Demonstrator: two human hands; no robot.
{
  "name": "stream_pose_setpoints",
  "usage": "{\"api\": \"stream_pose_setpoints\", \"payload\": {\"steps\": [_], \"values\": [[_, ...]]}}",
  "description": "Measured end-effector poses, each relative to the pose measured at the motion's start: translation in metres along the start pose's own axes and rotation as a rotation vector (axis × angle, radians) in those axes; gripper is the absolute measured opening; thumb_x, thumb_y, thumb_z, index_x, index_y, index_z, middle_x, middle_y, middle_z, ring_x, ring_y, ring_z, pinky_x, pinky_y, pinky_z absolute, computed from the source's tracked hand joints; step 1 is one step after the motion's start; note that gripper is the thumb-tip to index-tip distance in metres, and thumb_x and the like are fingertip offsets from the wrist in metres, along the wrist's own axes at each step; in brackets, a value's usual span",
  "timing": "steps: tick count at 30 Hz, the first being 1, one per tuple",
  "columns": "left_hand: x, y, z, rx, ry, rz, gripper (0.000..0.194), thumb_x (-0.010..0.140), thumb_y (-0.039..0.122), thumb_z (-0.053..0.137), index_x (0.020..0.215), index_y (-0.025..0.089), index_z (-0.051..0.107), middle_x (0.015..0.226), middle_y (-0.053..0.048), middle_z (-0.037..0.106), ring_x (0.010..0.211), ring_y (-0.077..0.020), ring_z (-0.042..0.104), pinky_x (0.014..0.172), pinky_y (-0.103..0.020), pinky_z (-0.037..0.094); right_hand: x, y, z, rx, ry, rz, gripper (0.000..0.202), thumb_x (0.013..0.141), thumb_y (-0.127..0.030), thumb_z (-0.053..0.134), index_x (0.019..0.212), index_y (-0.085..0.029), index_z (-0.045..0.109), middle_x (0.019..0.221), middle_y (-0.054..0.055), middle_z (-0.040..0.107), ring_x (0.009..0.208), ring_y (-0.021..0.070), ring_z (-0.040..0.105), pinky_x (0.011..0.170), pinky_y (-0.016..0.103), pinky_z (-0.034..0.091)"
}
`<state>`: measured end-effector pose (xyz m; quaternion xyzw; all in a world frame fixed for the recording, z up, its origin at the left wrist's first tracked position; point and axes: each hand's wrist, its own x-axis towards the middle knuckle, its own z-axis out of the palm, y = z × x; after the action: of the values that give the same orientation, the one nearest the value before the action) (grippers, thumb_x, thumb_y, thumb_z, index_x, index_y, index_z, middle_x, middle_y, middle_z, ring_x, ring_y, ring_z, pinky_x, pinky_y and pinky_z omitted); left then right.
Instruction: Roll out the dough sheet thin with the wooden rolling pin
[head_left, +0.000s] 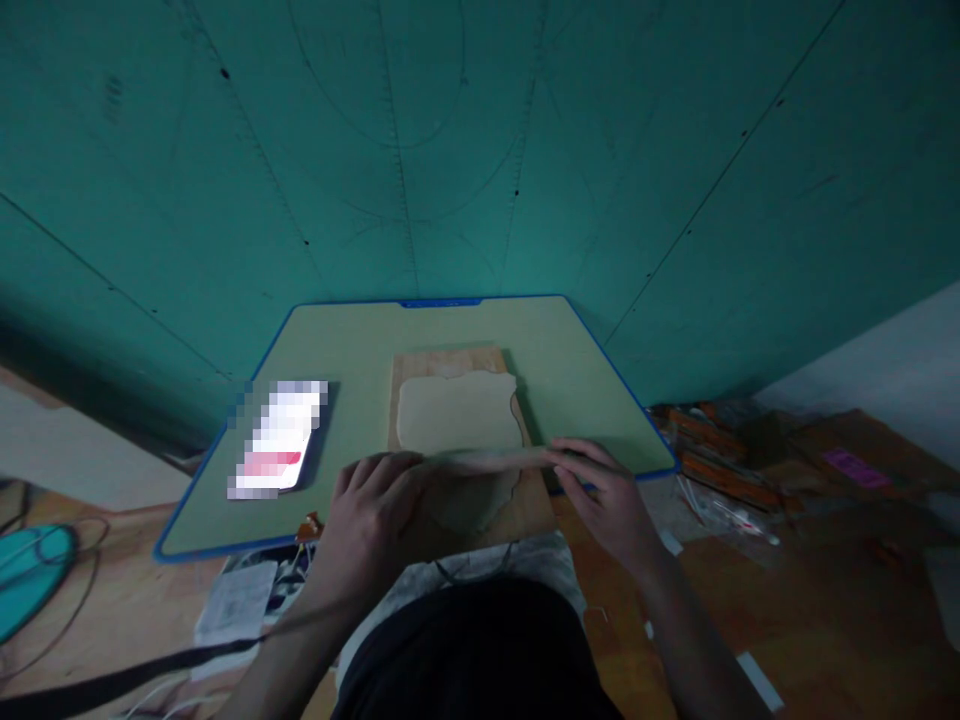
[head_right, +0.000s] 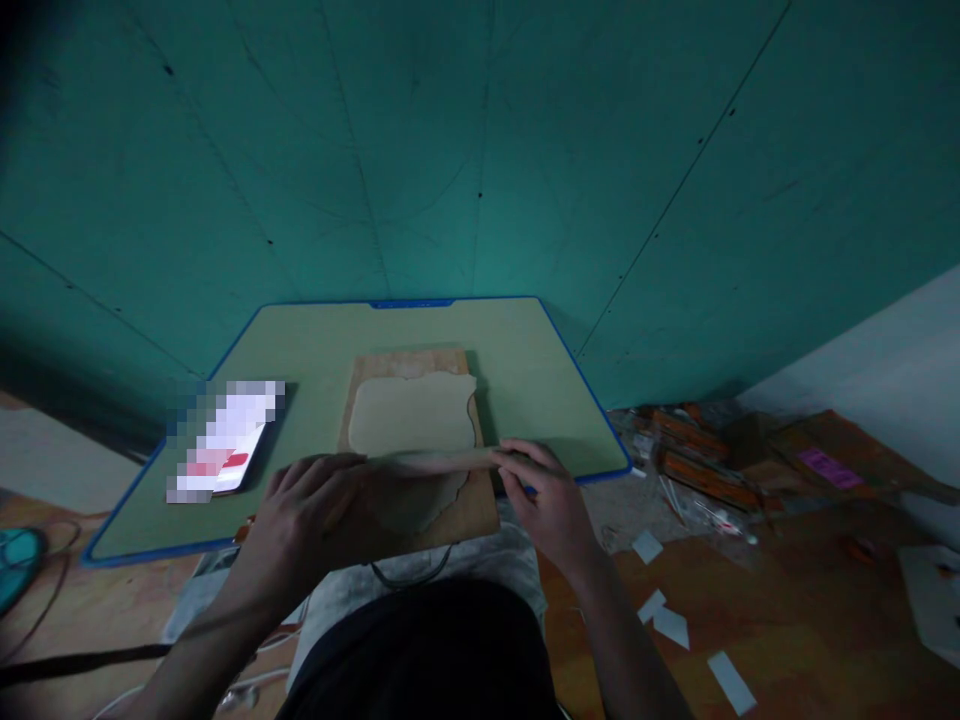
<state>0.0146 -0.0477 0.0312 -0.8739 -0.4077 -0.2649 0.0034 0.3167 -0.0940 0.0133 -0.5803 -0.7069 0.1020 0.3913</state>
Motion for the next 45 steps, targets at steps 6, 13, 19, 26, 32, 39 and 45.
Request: {"api": "stream_pose_setpoints", "payload": {"steps": [6, 13, 19, 26, 32, 39, 45], "values": [[0.011, -0.015, 0.014, 0.085, -0.098, -0.036, 0.044, 0.1, 0.034, 0.049, 0.138, 0.013, 0.055, 0.129, -0.019, 0.067, 0.115, -0.0354, 0.063, 0.091, -0.049, 0.051, 0.022, 0.005, 0.016, -0.222, -0.051, -0.026, 0.042, 0.101, -0.032, 0.048, 0.139, -0.019, 0.062, 0.136, 0.013, 0.067, 0.129, 0.0282, 0.06, 0.109, 0.05, 0.049], [-0.008, -0.006, 0.015, 0.084, -0.033, 0.021, 0.053, 0.102, 0.034, 0.044, 0.15, 0.012, 0.04, 0.132, -0.021, 0.065, 0.124, -0.0362, 0.059, 0.096, -0.052, 0.055, 0.031, 0.006, 0.02, -0.28, -0.065, -0.05, 0.044, 0.099, -0.026, 0.047, 0.141, -0.019, 0.059, 0.141, 0.013, 0.063, 0.13, 0.0276, 0.059, 0.109, 0.049, 0.049], [-0.046, 0.018, 0.001, 0.05, -0.029, 0.054, 0.067, 0.099, 0.028, 0.048, 0.161, 0.019, 0.024, 0.142, -0.018, 0.059, 0.127, -0.0362, 0.058, 0.097, -0.055, 0.055, 0.007, 0.0, 0.003, -0.321, -0.097, -0.082, 0.061, 0.091, -0.009, 0.044, 0.15, -0.023, 0.05, 0.147, 0.008, 0.059, 0.135, 0.0249, 0.055, 0.111, 0.049, 0.048], [-0.049, 0.014, 0.005, 0.0, -0.044, 0.014, 0.068, 0.1, 0.027, 0.048, 0.162, 0.019, 0.021, 0.147, -0.017, 0.056, 0.137, -0.0352, 0.051, 0.1, -0.051, 0.057, 0.039, -0.001, 0.015, -0.371, -0.16, -0.086, 0.069, 0.08, -0.002, 0.046, 0.146, -0.019, 0.055, 0.148, 0.009, 0.058, 0.133, 0.0267, 0.056, 0.112, 0.049, 0.048], [-0.052, 0.015, 0.0, -0.047, -0.062, 0.018, 0.065, 0.1, 0.025, 0.05, 0.161, 0.021, 0.027, 0.148, -0.016, 0.056, 0.134, -0.0332, 0.055, 0.097, -0.049, 0.06, 0.043, -0.002, 0.014, -0.381, -0.188, -0.11, 0.074, 0.077, 0.002, 0.044, 0.148, -0.019, 0.052, 0.15, 0.008, 0.056, 0.136, 0.0268, 0.054, 0.114, 0.05, 0.046], [-0.06, 0.048, -0.02, -0.279, -0.171, 0.171, 0.073, 0.095, 0.009, 0.044, 0.161, 0.032, 0.023, 0.145, -0.008, 0.059, 0.129, -0.0256, 0.061, 0.098, -0.041, 0.062, 0.012, 0.0, -0.002, -0.414, -0.199, -0.111, 0.079, 0.081, 0.0, 0.042, 0.157, -0.019, 0.038, 0.155, 0.01, 0.05, 0.138, 0.026, 0.051, 0.114, 0.05, 0.046], [-0.055, 0.047, -0.012, -0.216, -0.108, 0.195, 0.068, 0.097, 0.009, 0.044, 0.16, 0.025, 0.027, 0.146, -0.01, 0.059, 0.139, -0.0273, 0.051, 0.107, -0.047, 0.055, 0.039, -0.009, 0.011, -0.428, -0.233, -0.157, 0.067, 0.082, 0.001, 0.044, 0.146, -0.011, 0.053, 0.151, 0.015, 0.054, 0.137, 0.0283, 0.052, 0.115, 0.049, 0.044]]}}
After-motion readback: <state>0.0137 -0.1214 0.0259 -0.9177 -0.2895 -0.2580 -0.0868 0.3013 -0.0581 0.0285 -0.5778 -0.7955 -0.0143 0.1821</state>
